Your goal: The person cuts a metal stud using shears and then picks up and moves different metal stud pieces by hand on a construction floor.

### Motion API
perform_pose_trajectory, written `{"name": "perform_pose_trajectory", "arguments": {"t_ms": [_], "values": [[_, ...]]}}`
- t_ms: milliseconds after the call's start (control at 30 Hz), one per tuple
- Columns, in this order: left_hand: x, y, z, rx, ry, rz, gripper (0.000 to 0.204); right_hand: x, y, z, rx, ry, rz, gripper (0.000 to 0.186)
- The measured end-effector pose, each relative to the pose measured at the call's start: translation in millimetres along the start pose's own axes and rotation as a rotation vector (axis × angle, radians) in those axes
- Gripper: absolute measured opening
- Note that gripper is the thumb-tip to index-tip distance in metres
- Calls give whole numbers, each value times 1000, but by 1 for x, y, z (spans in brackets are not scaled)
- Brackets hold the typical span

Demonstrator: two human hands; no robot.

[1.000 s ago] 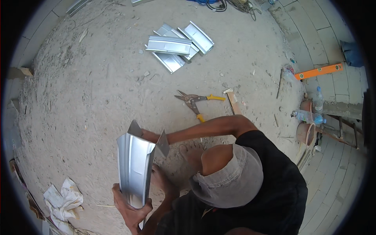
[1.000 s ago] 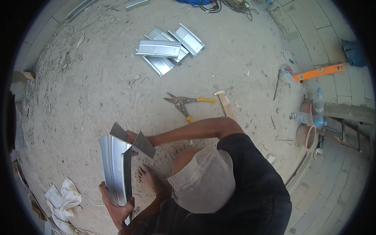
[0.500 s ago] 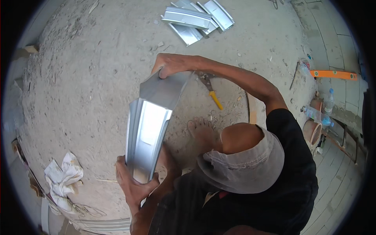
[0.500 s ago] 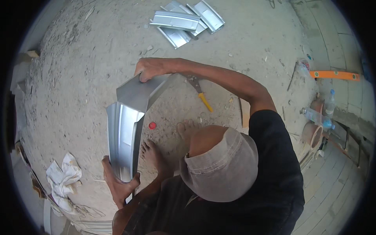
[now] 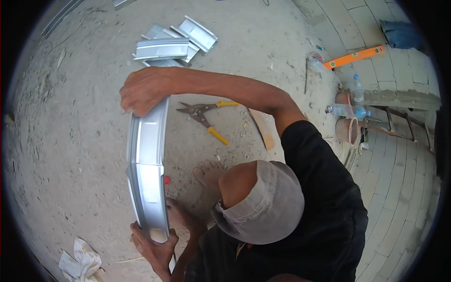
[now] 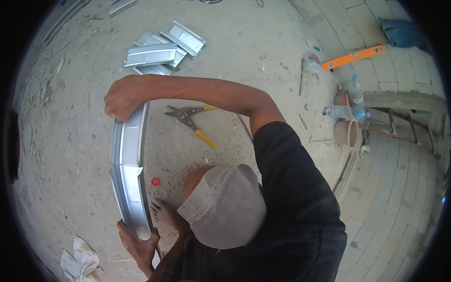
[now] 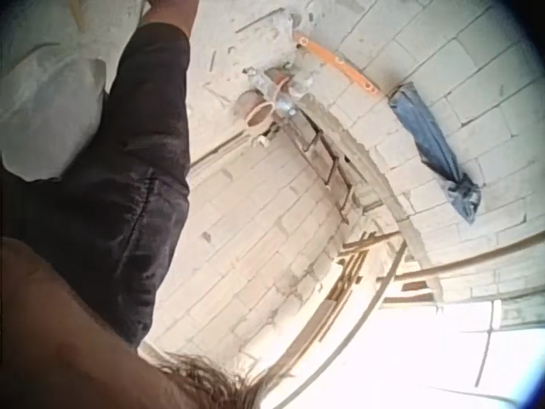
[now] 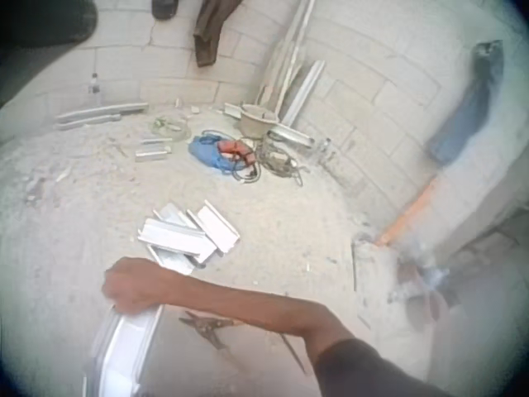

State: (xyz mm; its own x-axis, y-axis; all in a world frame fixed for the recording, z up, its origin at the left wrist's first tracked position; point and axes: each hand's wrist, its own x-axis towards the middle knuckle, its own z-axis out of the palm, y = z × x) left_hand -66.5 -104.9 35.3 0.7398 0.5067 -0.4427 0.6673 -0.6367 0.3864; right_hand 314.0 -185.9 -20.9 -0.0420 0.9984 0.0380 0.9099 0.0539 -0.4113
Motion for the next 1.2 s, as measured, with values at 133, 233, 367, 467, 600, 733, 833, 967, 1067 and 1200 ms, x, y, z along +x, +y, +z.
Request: {"name": "perform_pose_trajectory", "arguments": {"t_ms": [133,233,367,467,600,733,833,967,1067,1200], "values": [[2,-10,-9,26,24,37,84,4,17,73,427,103,66,25],[17,6,-11,-48,-32,-2,88,-25,-2,191,1363,-33,186,30],[21,-25,-21,-85,-113,3,84,-6,-101,237,2401,-103,180,44],[37,-1,-6,-58,-114,57,81,-29,-70,266,1866,227,162,39],[56,-30,-15,155,106,17,75,-48,-20,139,790,337,394,34],[98,-62,-4,267,133,13,77,-96,35,71,346,501,850,38],[136,-131,24,261,278,32,67,-111,25,80,504,778,817,40],[160,-133,48,294,278,83,67,-148,-31,89,704,706,922,43],[169,-138,66,263,322,97,72,-173,-34,144,775,578,914,47],[154,-119,63,385,528,109,87,-146,-25,175,783,508,860,50]]}}
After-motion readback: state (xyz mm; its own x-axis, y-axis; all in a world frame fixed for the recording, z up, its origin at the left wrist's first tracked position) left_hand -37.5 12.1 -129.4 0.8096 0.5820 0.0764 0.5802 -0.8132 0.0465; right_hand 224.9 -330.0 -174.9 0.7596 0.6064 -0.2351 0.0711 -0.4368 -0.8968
